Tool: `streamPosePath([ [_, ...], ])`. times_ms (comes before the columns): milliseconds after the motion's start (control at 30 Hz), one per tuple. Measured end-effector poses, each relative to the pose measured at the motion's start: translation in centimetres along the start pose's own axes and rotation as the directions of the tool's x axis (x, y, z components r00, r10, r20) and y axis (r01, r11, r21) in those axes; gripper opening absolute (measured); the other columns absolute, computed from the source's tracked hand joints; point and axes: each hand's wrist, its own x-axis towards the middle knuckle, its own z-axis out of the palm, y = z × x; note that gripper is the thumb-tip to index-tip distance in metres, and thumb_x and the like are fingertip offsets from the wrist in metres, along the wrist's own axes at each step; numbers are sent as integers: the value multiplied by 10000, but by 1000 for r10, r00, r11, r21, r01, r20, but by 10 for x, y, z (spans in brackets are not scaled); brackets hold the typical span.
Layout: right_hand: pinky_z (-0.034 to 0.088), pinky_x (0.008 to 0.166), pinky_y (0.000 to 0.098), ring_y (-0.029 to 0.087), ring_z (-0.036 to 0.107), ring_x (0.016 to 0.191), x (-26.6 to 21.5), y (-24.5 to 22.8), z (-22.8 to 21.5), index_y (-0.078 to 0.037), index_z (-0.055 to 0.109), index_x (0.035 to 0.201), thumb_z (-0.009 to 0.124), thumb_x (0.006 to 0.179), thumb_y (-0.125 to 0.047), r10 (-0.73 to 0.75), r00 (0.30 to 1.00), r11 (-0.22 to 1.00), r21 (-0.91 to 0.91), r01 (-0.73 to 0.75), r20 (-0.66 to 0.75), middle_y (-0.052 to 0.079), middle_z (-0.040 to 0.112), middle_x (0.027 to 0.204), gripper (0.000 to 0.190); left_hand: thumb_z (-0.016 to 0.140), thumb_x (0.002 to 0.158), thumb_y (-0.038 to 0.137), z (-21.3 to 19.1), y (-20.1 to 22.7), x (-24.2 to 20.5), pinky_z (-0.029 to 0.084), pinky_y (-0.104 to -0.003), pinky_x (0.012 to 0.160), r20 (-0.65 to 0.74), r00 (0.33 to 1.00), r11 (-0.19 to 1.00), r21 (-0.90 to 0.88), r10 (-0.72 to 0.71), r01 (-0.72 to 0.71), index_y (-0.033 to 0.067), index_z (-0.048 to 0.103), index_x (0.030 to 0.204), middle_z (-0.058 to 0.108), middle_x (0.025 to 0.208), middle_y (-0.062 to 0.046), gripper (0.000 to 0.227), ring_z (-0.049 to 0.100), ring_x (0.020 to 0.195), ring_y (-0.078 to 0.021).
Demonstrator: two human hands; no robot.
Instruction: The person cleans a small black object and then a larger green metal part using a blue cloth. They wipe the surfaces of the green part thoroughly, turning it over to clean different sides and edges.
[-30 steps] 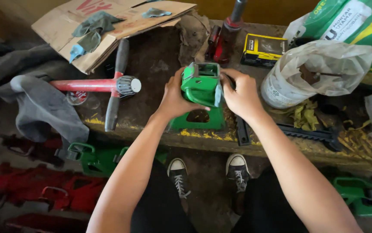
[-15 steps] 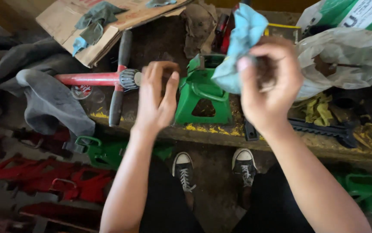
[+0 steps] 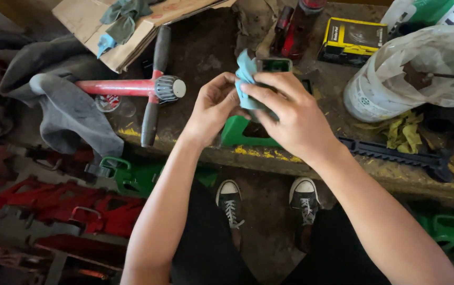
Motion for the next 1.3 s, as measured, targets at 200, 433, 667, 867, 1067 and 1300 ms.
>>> streamPosePath([
  [200, 621, 986, 325, 239, 748, 1097, -19, 50, -9, -54, 723, 1226, 852, 995, 13, 52, 983, 998, 50, -43, -174, 116, 733, 1221, 273, 632, 1011, 70, -40, -47, 12, 573, -301, 696, -175, 932, 783, 603, 317, -152, 43, 613, 1162, 738, 1011, -103, 155, 704, 863, -152],
  [433, 627, 971, 317, 249, 757, 1122, -19, 35, -30, 23, 708, 1206, 795, 969, 43, 141, 977, 988, 80, -130, -158, 162, 729, 1231, 253, 738, 869, 92, -72, -77, 20, 570, -311, 731, -198, 977, 615, 781, 80, 108, 30, 737, 1012, 748, 819, -53, 156, 717, 778, -163],
  [667, 622, 928, 305, 241, 760, 1074, -21, 37, -27, 12, 698, 1201, 832, 1013, 13, 112, 974, 993, 69, -100, -196, 145, 733, 1164, 231, 678, 901, 156, -69, -67, 4, 513, -271, 632, -140, 968, 778, 577, -207, 250, 15, 705, 900, 703, 755, -25, 143, 639, 698, -101],
  [867, 652, 835, 359, 202, 742, 898, -28, 8, 23, -35, 691, 1083, 720, 942, -93, 541, 827, 718, 428, -549, 152, 114, 744, 1034, 155, 613, 956, 156, -33, -6, -16, 422, -261, 548, -159, 943, 858, 392, -293, 333, 44, 670, 940, 573, 725, 7, 127, 499, 614, -72],
  [1067, 551, 848, 327, 150, 681, 977, -51, 3, 112, -52, 656, 1216, 584, 1027, -217, 702, 335, -361, 719, -595, 629, 48, 710, 1129, 261, 607, 982, 71, -52, -19, -26, 447, -213, 632, -154, 981, 848, 498, -116, 179, 35, 707, 1006, 679, 838, 28, 108, 567, 738, -14],
  [1300, 536, 804, 344, 187, 673, 917, -40, 9, 165, -76, 651, 1118, 509, 1049, -263, 841, 339, -391, 907, -158, 421, 65, 708, 1033, 245, 572, 940, 81, -41, -2, -45, 370, -263, 468, -157, 934, 851, 386, -321, 357, 42, 609, 1022, 560, 693, 4, 98, 477, 551, -90],
])
